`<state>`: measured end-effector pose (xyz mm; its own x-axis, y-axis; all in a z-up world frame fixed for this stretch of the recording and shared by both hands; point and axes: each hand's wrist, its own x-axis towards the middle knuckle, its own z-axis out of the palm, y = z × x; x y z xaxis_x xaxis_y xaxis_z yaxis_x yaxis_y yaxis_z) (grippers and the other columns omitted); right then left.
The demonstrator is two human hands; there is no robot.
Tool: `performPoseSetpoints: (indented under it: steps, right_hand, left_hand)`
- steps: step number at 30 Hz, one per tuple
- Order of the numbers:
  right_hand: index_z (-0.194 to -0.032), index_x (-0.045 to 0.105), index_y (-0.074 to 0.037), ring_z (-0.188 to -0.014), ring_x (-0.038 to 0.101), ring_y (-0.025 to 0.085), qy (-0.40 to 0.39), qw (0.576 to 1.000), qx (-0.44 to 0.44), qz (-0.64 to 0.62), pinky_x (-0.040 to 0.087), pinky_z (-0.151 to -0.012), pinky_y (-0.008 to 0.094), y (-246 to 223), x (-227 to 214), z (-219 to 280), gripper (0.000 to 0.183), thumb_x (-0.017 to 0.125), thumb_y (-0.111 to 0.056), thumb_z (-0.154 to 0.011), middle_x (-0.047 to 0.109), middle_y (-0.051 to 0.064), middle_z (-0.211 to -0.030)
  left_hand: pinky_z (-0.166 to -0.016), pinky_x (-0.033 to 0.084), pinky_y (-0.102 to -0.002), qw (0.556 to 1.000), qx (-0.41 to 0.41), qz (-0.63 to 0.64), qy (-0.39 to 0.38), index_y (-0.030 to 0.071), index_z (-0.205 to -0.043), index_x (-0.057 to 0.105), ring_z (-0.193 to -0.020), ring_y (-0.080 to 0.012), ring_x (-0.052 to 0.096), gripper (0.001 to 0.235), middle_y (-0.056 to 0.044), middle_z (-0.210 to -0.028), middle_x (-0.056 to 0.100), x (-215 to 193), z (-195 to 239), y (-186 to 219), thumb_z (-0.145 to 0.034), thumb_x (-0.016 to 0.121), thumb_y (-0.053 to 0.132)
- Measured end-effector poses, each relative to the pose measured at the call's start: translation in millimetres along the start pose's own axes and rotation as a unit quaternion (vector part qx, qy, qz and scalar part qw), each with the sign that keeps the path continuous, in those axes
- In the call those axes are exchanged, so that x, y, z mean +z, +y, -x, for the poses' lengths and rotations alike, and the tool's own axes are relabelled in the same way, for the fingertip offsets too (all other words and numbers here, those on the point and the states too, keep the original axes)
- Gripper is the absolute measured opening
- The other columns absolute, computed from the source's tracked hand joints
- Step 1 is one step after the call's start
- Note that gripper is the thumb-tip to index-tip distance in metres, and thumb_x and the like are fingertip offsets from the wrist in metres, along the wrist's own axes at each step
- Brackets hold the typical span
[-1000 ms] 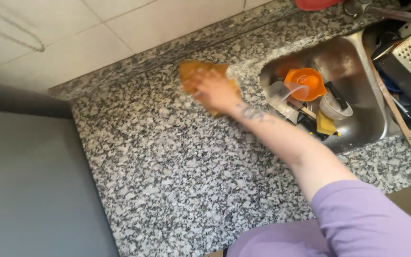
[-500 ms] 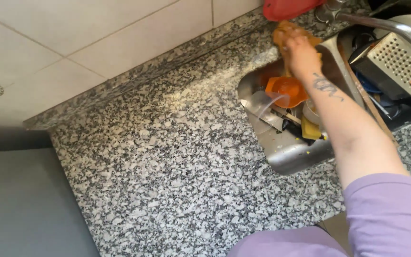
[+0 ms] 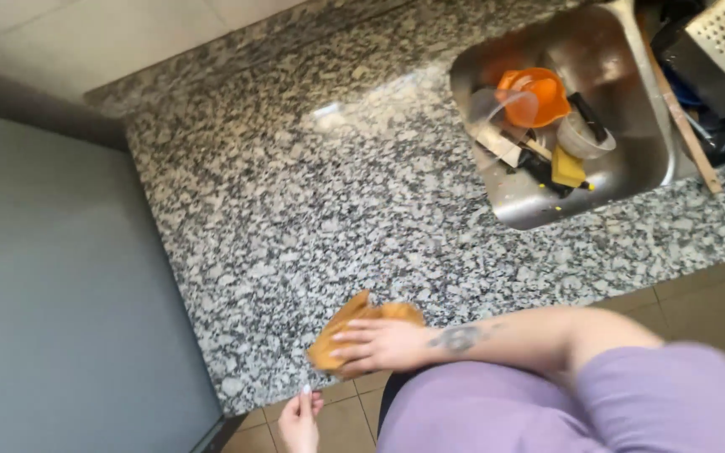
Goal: The person organizes and cleans the kitchen by placing boiled eggs and a container of chopped peppers into the refrigerator. They then wash dishes in the sink, wipe the countertop with a cloth, and arrange a dish rack.
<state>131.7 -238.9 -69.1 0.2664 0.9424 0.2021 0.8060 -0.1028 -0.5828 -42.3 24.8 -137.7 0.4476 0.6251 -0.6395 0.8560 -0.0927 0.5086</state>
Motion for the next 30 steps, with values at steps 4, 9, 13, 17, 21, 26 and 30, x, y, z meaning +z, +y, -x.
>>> performPoseSetpoints:
  steps: [4,9,13,17,21,26,30]
  right_hand:
    - [-0.140,0.031,-0.022,-0.140,0.026,0.027,-0.018,0.997,0.022,0.068,0.020,-0.113,0.049,-4.2,-61.3,-91.7,0.047,0.039,-0.031,-0.095,0.027,0.003,-0.151]
    - [-0.105,0.050,-0.005,-0.051,0.050,0.011,-0.113,0.902,0.273,0.313,0.049,-0.039,0.024,82.8,-203.6,-84.2,0.021,0.037,0.006,-0.092,0.045,-0.003,-0.064]
    - [-0.114,0.050,-0.009,-0.097,0.042,0.024,0.203,0.782,0.509,0.299,0.034,-0.081,0.037,166.0,-164.2,9.5,0.025,0.036,-0.013,-0.094,0.045,0.010,-0.111]
    - [-0.140,0.044,-0.014,-0.135,0.030,0.033,0.292,0.764,0.495,0.294,0.022,-0.108,0.053,139.0,-95.6,61.8,0.046,0.045,-0.024,-0.095,0.035,0.013,-0.146]
    - [-0.141,0.039,-0.015,-0.138,0.025,0.030,0.187,0.810,0.505,0.230,0.019,-0.111,0.049,39.2,-67.6,106.9,0.048,0.042,-0.030,-0.095,0.033,0.010,-0.148]
    - [-0.145,0.020,-0.028,-0.141,0.009,0.021,0.063,0.831,0.536,0.134,0.002,-0.113,0.043,-0.6,-73.1,206.8,0.049,0.016,-0.042,-0.098,0.014,0.002,-0.153]
    - [-0.144,0.020,-0.027,-0.140,0.009,0.021,0.066,0.807,0.572,0.131,0.001,-0.113,0.045,8.2,-101.3,285.8,0.049,0.023,-0.038,-0.096,0.015,0.000,-0.153]
  left_hand:
    - [-0.068,0.051,-0.025,0.999,0.039,-0.007,-0.021,0.002,-0.081,0.075,-0.067,-0.0148,0.069,0.034,-0.008,-0.070,0.073,-6.0,9.8,7.4,-0.088,0.057,0.030]
    - [-0.072,0.043,-0.020,0.990,0.051,-0.120,-0.045,0.018,-0.086,0.072,-0.071,-0.0069,0.062,0.017,0.005,-0.080,0.077,-14.4,38.1,36.6,-0.084,0.061,0.031]
    - [-0.086,0.048,-0.022,0.994,0.026,-0.051,-0.092,0.010,-0.103,0.071,-0.089,-0.0110,0.067,0.024,-0.004,-0.096,0.075,-25.1,64.1,48.0,-0.085,0.062,0.022]
    - [-0.083,0.047,-0.021,0.983,0.072,-0.073,-0.152,0.012,-0.101,0.072,-0.087,-0.0089,0.064,0.022,-0.001,-0.097,0.074,-26.7,91.8,85.8,-0.084,0.062,0.022]
    - [-0.089,0.047,-0.023,0.952,0.123,-0.089,-0.265,0.007,-0.103,0.070,-0.096,-0.0110,0.063,0.023,-0.003,-0.106,0.072,-10.3,108.3,131.8,-0.084,0.061,0.017]
    - [-0.081,0.044,-0.023,0.930,0.153,-0.160,-0.293,0.012,-0.105,0.070,-0.089,-0.0094,0.059,0.024,0.000,-0.104,0.072,12.3,153.6,197.1,-0.086,0.058,0.021]
    - [-0.083,0.044,-0.023,0.936,0.147,-0.163,-0.274,0.012,-0.107,0.069,-0.093,-0.0110,0.060,0.026,0.000,-0.109,0.070,37.4,178.3,196.2,-0.087,0.056,0.022]
